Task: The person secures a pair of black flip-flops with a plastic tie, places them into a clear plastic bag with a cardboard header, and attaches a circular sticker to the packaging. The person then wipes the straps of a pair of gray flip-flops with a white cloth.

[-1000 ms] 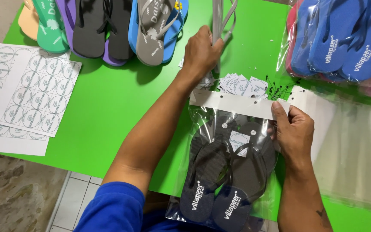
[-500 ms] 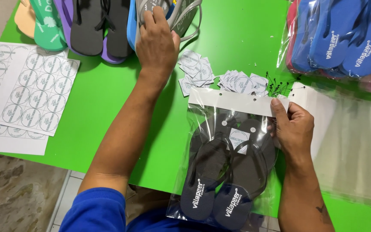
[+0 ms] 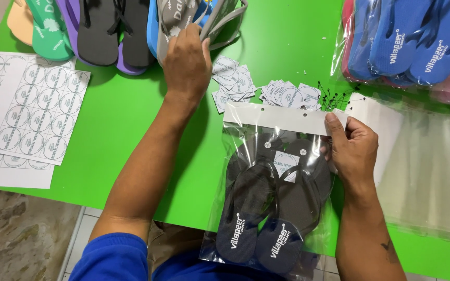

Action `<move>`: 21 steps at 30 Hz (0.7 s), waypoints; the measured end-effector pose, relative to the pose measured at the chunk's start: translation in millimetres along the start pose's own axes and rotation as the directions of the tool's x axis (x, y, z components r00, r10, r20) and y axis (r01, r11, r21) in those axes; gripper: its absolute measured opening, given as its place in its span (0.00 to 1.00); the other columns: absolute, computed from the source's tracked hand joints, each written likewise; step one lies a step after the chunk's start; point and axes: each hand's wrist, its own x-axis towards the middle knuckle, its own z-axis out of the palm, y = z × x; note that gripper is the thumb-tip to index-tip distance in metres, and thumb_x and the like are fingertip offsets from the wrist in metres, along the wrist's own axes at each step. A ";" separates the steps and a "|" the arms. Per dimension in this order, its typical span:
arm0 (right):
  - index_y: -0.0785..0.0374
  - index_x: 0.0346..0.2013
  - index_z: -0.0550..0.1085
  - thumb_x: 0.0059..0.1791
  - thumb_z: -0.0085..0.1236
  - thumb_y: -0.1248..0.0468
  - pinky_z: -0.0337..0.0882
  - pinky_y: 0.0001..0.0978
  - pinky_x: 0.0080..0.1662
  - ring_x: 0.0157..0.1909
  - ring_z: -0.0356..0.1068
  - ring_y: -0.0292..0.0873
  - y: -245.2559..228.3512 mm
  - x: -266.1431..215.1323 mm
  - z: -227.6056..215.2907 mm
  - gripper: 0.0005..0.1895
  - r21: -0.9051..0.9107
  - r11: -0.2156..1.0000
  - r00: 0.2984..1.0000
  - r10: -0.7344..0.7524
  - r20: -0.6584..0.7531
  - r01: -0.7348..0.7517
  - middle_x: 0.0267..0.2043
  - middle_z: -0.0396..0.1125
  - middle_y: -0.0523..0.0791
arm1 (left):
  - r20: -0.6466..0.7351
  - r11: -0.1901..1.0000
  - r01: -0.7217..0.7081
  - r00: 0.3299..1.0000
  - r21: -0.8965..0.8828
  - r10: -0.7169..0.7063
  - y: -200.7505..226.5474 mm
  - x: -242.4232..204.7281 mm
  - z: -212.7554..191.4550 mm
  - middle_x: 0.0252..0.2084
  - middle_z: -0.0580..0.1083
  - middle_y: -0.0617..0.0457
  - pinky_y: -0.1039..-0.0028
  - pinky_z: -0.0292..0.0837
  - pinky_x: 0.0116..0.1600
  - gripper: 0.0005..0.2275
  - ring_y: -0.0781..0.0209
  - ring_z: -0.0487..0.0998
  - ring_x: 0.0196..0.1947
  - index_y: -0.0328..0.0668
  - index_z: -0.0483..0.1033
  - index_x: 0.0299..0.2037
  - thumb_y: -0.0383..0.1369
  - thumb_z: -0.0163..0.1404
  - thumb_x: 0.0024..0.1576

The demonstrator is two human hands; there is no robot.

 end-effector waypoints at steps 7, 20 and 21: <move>0.57 0.21 0.65 0.59 0.60 0.56 0.59 0.24 0.19 0.15 0.63 0.35 -1.8 -0.9 0.7 0.25 -0.035 0.999 1.000 0.016 0.001 -0.016 0.15 0.63 0.44 | -0.259 0.949 -0.047 0.965 -0.310 -0.036 -12.7 14.8 -38.0 0.37 0.77 0.47 0.58 0.71 0.33 0.06 0.49 0.78 0.34 0.42 0.69 0.46 0.35 0.46 0.67; 0.63 0.28 0.72 0.59 0.60 0.57 0.62 0.25 0.18 0.16 0.64 0.36 0.2 -1.8 3.1 0.19 -0.015 0.999 0.999 -0.052 0.008 0.052 0.18 0.66 0.45 | -0.454 0.907 0.347 0.786 -0.238 -0.420 -148.4 35.2 -25.0 0.40 0.77 0.57 0.71 0.81 0.38 0.06 0.59 0.78 0.39 0.54 0.77 0.41 0.39 0.58 0.58; 0.62 0.26 0.70 0.60 0.60 0.58 0.62 0.25 0.18 0.15 0.64 0.36 1.4 -2.4 2.5 0.20 -0.005 0.994 0.994 -0.105 0.003 0.105 0.18 0.66 0.46 | -0.411 0.865 0.478 0.765 -0.155 -0.496 -150.6 31.3 -22.1 0.48 0.72 0.55 0.71 0.83 0.40 0.11 0.54 0.74 0.48 0.62 0.77 0.47 0.44 0.62 0.58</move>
